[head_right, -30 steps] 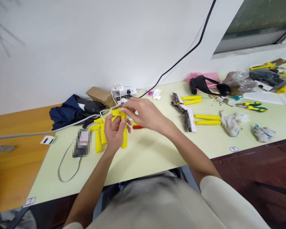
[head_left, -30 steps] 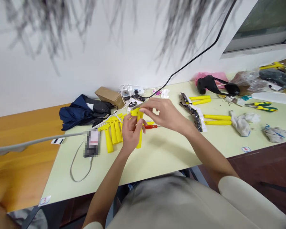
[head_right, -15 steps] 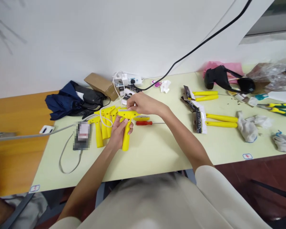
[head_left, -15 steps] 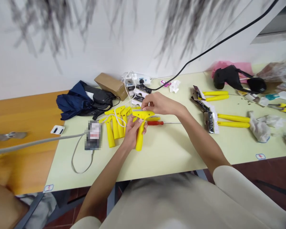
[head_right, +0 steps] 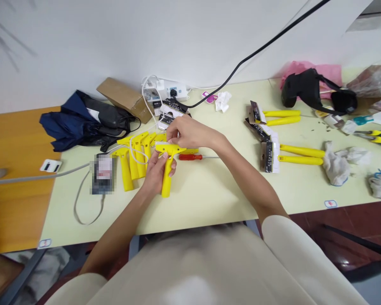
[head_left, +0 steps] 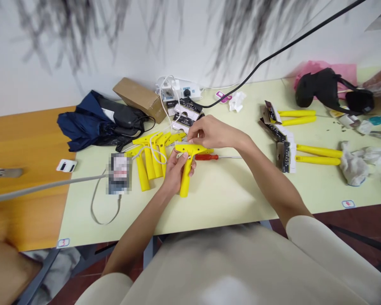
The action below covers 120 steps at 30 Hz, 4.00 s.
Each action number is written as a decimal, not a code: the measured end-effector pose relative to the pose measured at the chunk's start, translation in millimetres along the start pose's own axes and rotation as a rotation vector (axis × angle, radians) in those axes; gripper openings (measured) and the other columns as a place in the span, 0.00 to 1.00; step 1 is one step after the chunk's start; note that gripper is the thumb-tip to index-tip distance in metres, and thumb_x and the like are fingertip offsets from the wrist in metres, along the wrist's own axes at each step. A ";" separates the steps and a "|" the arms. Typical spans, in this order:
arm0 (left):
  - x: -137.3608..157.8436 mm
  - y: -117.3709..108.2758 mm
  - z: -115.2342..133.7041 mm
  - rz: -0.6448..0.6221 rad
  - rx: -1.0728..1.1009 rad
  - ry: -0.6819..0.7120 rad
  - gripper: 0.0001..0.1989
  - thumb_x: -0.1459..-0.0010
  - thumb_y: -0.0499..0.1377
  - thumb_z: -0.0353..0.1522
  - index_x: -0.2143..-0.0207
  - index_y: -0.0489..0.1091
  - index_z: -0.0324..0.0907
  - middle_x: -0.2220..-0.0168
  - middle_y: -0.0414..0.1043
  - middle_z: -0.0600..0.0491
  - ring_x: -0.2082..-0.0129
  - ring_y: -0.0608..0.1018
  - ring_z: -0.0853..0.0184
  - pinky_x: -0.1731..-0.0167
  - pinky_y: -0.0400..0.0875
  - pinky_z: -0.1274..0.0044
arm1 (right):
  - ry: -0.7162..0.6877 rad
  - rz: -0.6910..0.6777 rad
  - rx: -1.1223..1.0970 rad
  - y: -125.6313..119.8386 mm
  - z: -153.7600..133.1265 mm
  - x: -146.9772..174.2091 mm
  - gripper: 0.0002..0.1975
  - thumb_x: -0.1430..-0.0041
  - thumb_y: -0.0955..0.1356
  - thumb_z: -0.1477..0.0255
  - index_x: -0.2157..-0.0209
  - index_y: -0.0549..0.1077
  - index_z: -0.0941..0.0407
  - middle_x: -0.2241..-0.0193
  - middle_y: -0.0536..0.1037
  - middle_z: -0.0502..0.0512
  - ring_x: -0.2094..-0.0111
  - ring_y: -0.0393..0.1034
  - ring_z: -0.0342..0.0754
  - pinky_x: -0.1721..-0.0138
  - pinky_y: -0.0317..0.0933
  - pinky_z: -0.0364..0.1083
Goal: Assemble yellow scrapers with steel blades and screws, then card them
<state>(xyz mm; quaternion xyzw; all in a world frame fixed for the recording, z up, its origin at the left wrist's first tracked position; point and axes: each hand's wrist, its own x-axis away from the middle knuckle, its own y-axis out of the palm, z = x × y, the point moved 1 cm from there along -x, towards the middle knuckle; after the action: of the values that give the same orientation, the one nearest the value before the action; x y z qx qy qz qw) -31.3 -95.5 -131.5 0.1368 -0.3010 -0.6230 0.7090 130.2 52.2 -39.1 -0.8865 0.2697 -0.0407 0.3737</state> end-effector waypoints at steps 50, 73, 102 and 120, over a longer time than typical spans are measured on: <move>-14.7 -34.6 66.2 0.165 0.108 0.344 0.20 0.40 0.79 0.39 0.55 0.72 0.49 0.60 0.76 0.57 0.72 0.76 0.75 0.81 0.63 0.86 | -0.037 -0.229 0.345 99.2 5.5 -28.2 0.10 0.23 0.64 0.78 0.51 0.78 0.65 0.53 0.82 0.70 0.59 0.72 0.56 0.56 0.58 0.50; -3.7 -1.4 0.9 0.005 0.024 0.031 0.28 0.41 0.79 0.43 0.50 0.64 0.50 0.60 0.78 0.57 0.70 0.81 0.70 0.78 0.68 0.81 | -0.208 0.048 -0.035 21.4 -9.2 -8.3 0.07 0.28 0.71 0.73 0.60 0.84 0.56 0.49 0.79 0.63 0.48 0.76 0.58 0.40 0.68 0.57; -5.0 -10.8 3.1 -0.018 -0.015 0.110 0.28 0.41 0.79 0.42 0.55 0.62 0.49 0.60 0.80 0.57 0.69 0.83 0.69 0.78 0.70 0.80 | 0.254 0.136 -0.518 39.2 10.1 -16.4 0.26 0.58 0.88 0.61 0.69 0.75 0.57 0.72 0.76 0.49 0.71 0.65 0.43 0.69 0.59 0.44; -12.4 -35.9 69.6 0.227 0.191 0.411 0.17 0.37 0.77 0.36 0.56 0.71 0.50 0.53 0.79 0.56 0.68 0.77 0.75 0.78 0.68 0.85 | 0.051 -0.216 0.344 100.8 15.2 -25.3 0.10 0.26 0.73 0.73 0.47 0.83 0.60 0.49 0.82 0.67 0.51 0.76 0.60 0.54 0.60 0.51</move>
<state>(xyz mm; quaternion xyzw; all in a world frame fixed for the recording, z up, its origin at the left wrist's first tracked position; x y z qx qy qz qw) -102.1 -77.6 -100.7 0.2923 -0.2214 -0.4673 0.8045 67.7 16.9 -115.8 -0.8321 0.1715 -0.1484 0.5061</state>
